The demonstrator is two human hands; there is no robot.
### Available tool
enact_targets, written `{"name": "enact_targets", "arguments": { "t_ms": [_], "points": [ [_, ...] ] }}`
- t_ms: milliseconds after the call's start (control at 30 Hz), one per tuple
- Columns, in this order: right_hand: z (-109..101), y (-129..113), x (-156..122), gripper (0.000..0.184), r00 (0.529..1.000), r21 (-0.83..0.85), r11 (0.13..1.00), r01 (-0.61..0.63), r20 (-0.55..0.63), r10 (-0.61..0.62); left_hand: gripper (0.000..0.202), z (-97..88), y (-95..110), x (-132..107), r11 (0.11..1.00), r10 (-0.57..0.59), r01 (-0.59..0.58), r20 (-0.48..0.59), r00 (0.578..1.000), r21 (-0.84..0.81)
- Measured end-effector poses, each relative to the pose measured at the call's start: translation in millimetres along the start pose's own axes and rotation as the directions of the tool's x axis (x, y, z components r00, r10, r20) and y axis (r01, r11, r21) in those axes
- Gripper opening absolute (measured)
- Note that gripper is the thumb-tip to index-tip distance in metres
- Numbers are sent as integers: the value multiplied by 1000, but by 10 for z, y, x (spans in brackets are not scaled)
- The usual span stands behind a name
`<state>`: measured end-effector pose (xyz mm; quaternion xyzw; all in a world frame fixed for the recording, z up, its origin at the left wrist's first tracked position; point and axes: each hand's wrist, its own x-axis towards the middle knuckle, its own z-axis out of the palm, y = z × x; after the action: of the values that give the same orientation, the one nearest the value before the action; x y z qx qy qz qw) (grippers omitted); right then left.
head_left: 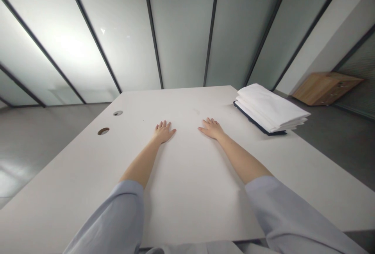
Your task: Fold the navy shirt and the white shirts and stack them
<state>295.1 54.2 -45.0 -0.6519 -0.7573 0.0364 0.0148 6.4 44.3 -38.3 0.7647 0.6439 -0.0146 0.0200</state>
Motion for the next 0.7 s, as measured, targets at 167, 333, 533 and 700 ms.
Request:
{"name": "enact_targets", "arguments": {
  "t_ms": [167, 333, 533, 700],
  "points": [
    [-11, -8, -7, 76, 1000, 1, 1000, 4, -3, -4, 75, -12, -1, -2, 1000, -4, 4, 2, 1000, 1],
    [-9, -5, -11, 75, 1000, -5, 1000, 8, -18, -8, 75, 9, -12, 11, 1000, -3, 3, 0, 1000, -10],
    [-8, -8, -5, 74, 1000, -14, 1000, 7, -17, -7, 75, 12, -13, 16, 1000, -5, 5, -8, 1000, -7],
    [-37, -33, -31, 71, 1000, -4, 1000, 10, -26, -10, 75, 3, -15, -6, 1000, -10, 10, 1, 1000, -12]
  ]
}}
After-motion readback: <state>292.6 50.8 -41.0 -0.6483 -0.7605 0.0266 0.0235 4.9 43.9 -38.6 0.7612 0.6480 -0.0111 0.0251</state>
